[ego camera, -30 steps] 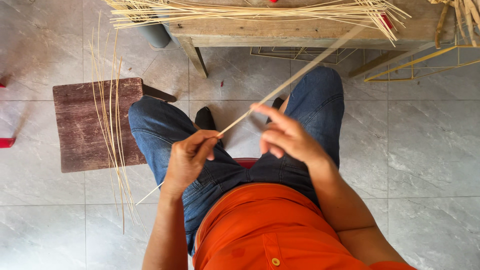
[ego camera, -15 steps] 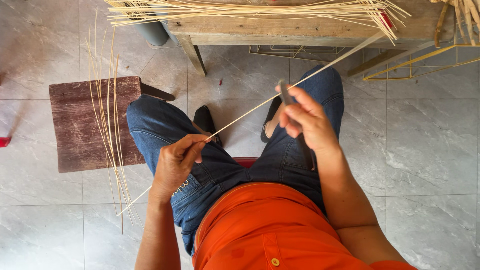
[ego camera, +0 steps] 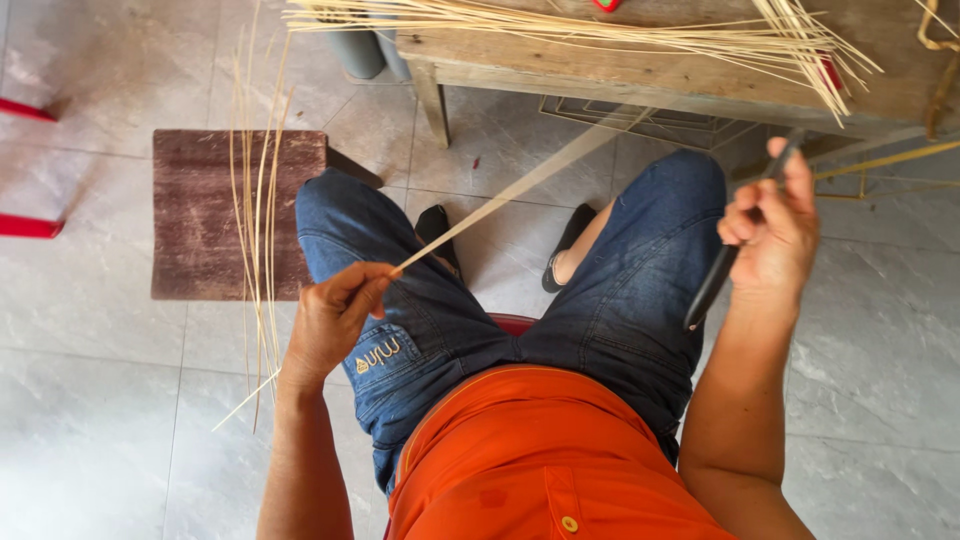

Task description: The person sits and repeatedly shaves thin bamboo strips using a knife, holding each strip with the left hand and drawing the blade along its length with the right hand. Finished strips are placed on a small wooden stool to the left.

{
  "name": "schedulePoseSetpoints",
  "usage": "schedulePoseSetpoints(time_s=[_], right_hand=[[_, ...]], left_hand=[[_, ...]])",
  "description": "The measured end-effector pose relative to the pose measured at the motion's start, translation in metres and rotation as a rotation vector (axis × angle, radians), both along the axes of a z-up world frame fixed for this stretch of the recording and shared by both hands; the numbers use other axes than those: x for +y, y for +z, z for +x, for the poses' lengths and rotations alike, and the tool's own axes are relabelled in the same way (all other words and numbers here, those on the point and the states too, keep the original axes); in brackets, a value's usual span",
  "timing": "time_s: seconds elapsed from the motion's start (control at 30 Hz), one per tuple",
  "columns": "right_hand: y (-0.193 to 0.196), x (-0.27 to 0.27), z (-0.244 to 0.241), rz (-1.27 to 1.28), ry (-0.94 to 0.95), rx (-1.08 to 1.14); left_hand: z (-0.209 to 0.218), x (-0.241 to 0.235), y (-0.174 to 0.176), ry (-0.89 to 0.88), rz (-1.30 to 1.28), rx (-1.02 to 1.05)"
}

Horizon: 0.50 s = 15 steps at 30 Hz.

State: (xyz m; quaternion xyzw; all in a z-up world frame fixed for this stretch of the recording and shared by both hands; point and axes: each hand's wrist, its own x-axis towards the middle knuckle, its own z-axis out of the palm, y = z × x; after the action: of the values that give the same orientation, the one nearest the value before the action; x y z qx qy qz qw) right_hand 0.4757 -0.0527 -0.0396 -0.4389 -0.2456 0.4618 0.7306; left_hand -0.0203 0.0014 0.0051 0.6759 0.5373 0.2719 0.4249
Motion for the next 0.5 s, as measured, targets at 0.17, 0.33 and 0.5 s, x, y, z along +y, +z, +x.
schedulePoseSetpoints(time_s=[0.17, 0.33, 0.5], right_hand=[[-0.008, -0.005, 0.005, -0.044, 0.027, -0.026], [-0.018, 0.005, -0.013, -0.096, 0.126, -0.029], [-0.03, 0.016, -0.041, -0.167, 0.273, 0.009]], left_hand=[[-0.013, 0.005, -0.004, 0.216, 0.012, -0.182], [-0.048, 0.016, -0.014, 0.446, 0.106, -0.244], [-0.115, 0.059, -0.055, 0.686, 0.22, -0.026]])
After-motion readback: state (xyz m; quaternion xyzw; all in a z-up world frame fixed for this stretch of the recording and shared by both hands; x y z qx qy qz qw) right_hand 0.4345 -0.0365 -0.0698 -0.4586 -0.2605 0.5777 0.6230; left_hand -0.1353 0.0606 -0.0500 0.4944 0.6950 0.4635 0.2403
